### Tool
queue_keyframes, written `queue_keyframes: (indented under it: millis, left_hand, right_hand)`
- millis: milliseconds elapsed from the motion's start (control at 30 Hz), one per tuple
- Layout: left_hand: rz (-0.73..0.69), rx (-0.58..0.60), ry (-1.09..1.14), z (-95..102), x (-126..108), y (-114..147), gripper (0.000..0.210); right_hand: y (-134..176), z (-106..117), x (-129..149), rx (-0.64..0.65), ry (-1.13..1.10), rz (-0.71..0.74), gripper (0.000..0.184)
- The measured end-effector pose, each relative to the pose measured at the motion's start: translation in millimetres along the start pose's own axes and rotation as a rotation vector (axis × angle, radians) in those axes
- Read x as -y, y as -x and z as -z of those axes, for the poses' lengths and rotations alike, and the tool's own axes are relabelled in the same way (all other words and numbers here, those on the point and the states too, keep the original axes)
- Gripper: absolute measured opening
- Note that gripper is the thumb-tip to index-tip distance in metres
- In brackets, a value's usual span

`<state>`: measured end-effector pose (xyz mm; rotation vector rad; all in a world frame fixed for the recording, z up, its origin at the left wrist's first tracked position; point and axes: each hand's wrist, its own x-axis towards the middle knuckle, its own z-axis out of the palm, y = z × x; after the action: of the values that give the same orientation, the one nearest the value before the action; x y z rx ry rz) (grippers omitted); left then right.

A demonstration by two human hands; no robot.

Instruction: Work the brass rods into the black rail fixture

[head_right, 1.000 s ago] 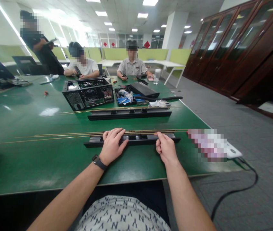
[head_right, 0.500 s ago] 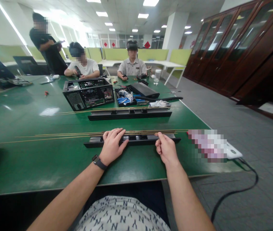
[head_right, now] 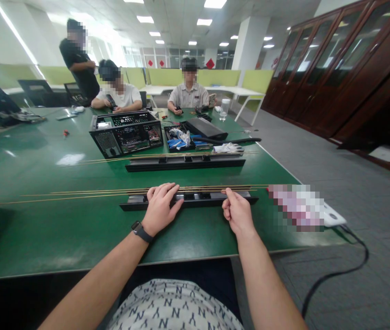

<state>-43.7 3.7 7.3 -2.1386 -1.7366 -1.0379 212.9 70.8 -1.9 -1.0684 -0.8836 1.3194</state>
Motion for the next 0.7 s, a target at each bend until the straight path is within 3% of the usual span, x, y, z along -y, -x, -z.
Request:
queue_keyframes:
  millis: [167, 433, 700]
  left_hand:
    - [0.0, 0.008, 0.0, 0.7, -0.3, 0.2, 0.04]
    - [0.005, 0.003, 0.0, -0.2, 0.2, 0.3, 0.04]
    - [0.005, 0.006, -0.007, -0.4, -0.5, 0.6, 0.041]
  right_hand:
    - [0.9, -1.7, 0.3, 0.013, 0.021, 0.001, 0.043]
    - [-0.8, 0.8, 1.6, -0.073, -0.072, 0.021, 0.037]
    - [-0.7, -0.4, -0.4, -0.006, -0.013, 0.0, 0.045]
